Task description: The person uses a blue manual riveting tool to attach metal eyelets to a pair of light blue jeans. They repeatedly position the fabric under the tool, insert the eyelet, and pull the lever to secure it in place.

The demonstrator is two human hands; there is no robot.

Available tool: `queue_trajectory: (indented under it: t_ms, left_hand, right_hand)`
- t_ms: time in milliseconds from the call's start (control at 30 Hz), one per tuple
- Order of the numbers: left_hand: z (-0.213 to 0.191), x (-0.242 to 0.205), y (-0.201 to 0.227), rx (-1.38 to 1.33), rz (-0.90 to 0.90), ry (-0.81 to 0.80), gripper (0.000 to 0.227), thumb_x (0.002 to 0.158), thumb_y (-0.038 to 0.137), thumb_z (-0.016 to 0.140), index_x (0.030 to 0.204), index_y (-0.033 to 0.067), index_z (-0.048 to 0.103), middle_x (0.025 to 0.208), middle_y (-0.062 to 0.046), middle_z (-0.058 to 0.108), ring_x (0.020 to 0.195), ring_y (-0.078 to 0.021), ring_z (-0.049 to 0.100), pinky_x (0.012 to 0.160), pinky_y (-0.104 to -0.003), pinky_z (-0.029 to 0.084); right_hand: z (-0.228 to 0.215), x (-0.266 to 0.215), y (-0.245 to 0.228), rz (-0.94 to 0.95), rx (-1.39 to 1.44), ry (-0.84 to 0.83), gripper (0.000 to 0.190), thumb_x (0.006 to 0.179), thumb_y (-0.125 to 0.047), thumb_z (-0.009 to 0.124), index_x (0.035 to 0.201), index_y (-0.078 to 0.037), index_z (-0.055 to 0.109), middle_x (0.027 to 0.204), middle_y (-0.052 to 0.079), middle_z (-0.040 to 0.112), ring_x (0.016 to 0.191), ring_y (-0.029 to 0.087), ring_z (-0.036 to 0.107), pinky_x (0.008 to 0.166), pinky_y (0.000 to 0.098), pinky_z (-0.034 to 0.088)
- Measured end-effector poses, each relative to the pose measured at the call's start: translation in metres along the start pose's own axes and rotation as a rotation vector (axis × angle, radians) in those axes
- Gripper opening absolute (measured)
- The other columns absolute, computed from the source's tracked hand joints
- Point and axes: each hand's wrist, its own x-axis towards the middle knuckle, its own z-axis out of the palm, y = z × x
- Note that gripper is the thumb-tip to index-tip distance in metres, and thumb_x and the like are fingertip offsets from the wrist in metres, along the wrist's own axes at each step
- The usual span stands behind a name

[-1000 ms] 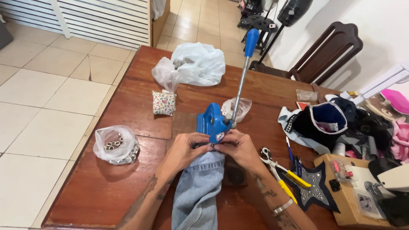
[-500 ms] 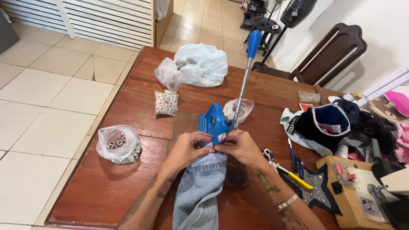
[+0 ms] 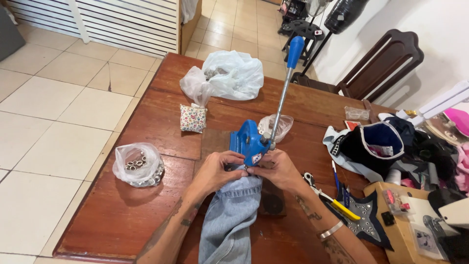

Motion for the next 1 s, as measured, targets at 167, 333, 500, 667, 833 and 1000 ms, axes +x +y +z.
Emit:
queue_trajectory:
  t_ms: [167,333,500,667,833,1000]
  left_hand:
    - [0.0,-0.003,0.004,-0.024,-0.021,0.007,0.046,0.084,0.029,0.105,0.127,0.0139,0.098,0.14,-0.006,0.096,0.131,-0.0401,0.089,0.105,-0.047,0.07]
    - [-0.001,-0.001,0.006,-0.031,-0.04,0.005,0.046,0.085,0.026,0.105,0.128,0.0122,0.098,0.14,-0.009,0.096,0.13,-0.0413,0.089,0.105,-0.046,0.07]
    - [0.0,0.0,0.003,-0.038,-0.042,0.005,0.048,0.084,0.026,0.106,0.13,0.0131,0.098,0.141,-0.008,0.096,0.132,-0.041,0.088,0.104,-0.045,0.07]
    - [-0.002,0.001,0.002,-0.122,-0.035,0.002,0.059,0.08,0.027,0.11,0.136,0.0095,0.097,0.144,-0.014,0.095,0.137,-0.0404,0.086,0.106,-0.045,0.07]
    - [-0.027,0.008,0.033,-0.269,0.112,0.266,0.057,0.094,0.023,0.102,0.148,0.0079,0.092,0.143,-0.019,0.093,0.133,-0.0319,0.084,0.112,-0.049,0.07]
    - [-0.052,0.096,0.142,-0.158,0.296,0.316,0.046,0.123,0.038,0.077,0.158,0.0087,0.083,0.155,-0.022,0.086,0.15,-0.0358,0.077,0.127,-0.051,0.062]
  right_hand:
    - [-0.001,0.0,0.002,-0.088,-0.062,0.031,0.019,0.096,-0.013,0.107,0.083,-0.008,0.093,0.078,0.004,0.083,0.081,0.019,0.079,0.09,0.0399,0.067]
    - [-0.001,-0.001,0.0,-0.135,-0.106,0.041,0.028,0.098,-0.013,0.105,0.078,-0.008,0.086,0.079,0.005,0.082,0.08,0.02,0.077,0.09,0.0394,0.066]
    - [-0.004,0.002,-0.002,-0.173,-0.112,0.03,0.026,0.1,-0.011,0.103,0.079,-0.006,0.088,0.077,0.008,0.08,0.074,0.026,0.078,0.084,0.0431,0.067]
    - [-0.009,-0.006,0.035,-0.194,-0.102,-0.01,0.036,0.098,-0.013,0.105,0.074,-0.009,0.079,0.074,0.007,0.077,0.075,0.028,0.073,0.085,0.0415,0.065]
    - [-0.006,-0.004,0.03,-0.245,-0.123,0.003,0.033,0.1,-0.013,0.104,0.078,-0.008,0.08,0.076,0.008,0.08,0.079,0.029,0.081,0.086,0.04,0.067]
    - [-0.004,-0.011,0.053,-0.264,-0.07,0.02,0.013,0.098,-0.009,0.105,0.093,-0.006,0.094,0.096,0.007,0.093,0.098,0.027,0.089,0.099,0.0418,0.069]
